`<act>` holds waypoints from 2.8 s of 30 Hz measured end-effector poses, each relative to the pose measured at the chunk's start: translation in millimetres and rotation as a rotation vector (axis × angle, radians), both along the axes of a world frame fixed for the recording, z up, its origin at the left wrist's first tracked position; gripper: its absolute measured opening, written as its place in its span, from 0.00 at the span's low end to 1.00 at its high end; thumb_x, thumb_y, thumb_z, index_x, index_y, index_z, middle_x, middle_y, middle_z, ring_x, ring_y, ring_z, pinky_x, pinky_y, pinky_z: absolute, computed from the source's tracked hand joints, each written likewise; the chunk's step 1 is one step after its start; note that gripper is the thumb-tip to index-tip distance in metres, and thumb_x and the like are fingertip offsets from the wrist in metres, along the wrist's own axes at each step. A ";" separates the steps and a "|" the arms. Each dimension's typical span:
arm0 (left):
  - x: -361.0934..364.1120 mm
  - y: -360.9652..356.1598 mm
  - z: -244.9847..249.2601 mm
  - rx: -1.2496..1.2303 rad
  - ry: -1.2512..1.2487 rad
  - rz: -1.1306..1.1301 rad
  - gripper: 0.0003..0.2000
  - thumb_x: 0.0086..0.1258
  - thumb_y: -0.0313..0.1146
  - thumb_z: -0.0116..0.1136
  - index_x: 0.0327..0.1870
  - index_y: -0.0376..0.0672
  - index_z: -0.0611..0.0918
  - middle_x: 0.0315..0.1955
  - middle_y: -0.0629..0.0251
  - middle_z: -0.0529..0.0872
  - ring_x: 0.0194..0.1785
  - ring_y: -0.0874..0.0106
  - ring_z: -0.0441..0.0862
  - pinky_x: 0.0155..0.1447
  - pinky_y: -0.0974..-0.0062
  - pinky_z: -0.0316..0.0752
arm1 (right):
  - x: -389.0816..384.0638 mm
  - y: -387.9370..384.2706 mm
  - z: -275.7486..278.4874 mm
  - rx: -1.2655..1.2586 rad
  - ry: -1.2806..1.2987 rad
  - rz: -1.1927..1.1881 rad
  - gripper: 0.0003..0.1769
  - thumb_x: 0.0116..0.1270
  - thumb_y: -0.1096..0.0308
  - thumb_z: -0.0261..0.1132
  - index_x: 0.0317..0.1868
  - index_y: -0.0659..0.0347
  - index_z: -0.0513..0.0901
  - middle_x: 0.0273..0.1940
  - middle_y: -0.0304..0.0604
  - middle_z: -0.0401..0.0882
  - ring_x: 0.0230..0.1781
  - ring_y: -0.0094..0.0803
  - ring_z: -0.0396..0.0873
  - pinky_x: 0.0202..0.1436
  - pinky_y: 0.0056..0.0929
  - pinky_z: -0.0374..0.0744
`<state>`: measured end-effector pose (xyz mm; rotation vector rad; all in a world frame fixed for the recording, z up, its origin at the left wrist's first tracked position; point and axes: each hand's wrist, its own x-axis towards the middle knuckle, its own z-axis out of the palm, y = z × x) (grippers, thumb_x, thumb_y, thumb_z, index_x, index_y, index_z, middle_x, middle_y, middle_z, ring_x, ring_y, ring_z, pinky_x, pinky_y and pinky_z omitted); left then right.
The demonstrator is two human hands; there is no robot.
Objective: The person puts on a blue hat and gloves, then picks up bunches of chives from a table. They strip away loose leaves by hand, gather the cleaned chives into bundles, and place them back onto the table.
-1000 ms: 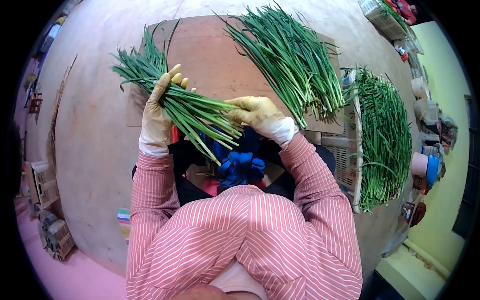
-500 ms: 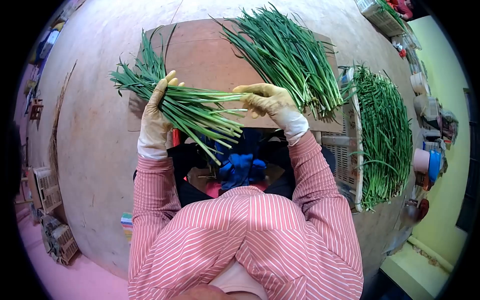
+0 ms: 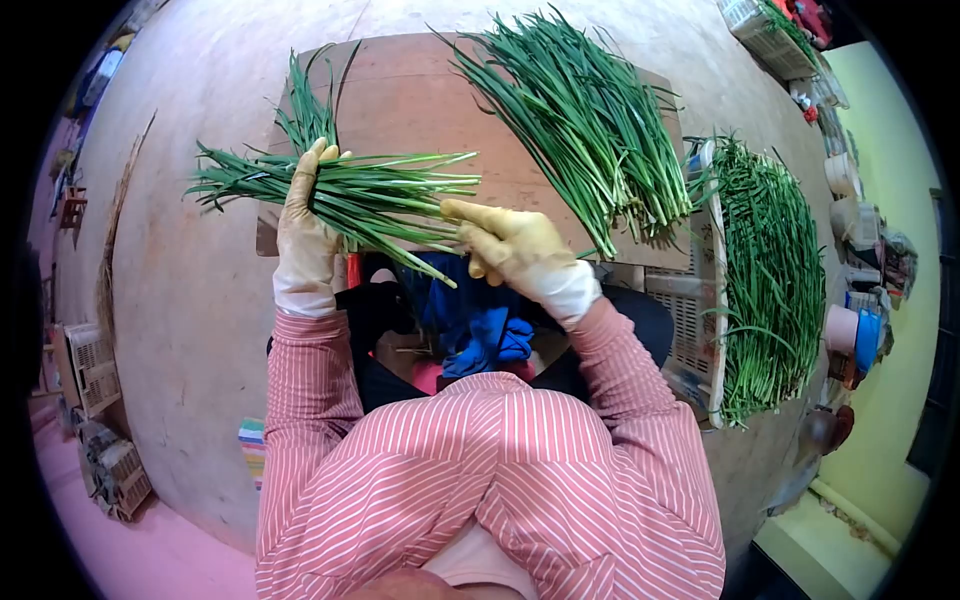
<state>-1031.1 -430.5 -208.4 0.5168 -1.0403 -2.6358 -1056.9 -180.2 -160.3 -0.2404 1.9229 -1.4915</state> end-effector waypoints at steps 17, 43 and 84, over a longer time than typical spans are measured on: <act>-3.7 11.4 1.6 0.113 -0.059 0.052 0.18 0.72 0.37 0.60 0.60 0.41 0.77 0.51 0.58 0.82 0.53 0.65 0.80 0.56 0.66 0.80 | -18.0 -30.0 -40.5 -0.088 -0.126 -0.209 0.18 0.71 0.66 0.60 0.57 0.66 0.78 0.23 0.33 0.77 0.19 0.20 0.76 0.24 0.18 0.76; -3.7 -7.7 9.6 0.097 -0.056 0.145 0.17 0.71 0.37 0.61 0.57 0.40 0.78 0.48 0.58 0.83 0.52 0.66 0.81 0.55 0.64 0.80 | -19.0 -1.6 -78.6 0.057 -0.027 -0.461 0.14 0.68 0.64 0.65 0.38 0.70 0.82 0.21 0.38 0.79 0.16 0.21 0.74 0.19 0.19 0.70; -1.8 -24.1 5.8 0.142 0.005 0.224 0.17 0.75 0.38 0.55 0.58 0.38 0.77 0.51 0.60 0.83 0.55 0.66 0.79 0.62 0.66 0.75 | 8.9 1.0 -26.9 0.000 -0.122 -0.076 0.13 0.66 0.64 0.67 0.46 0.65 0.84 0.44 0.38 0.86 0.36 0.23 0.78 0.46 0.23 0.76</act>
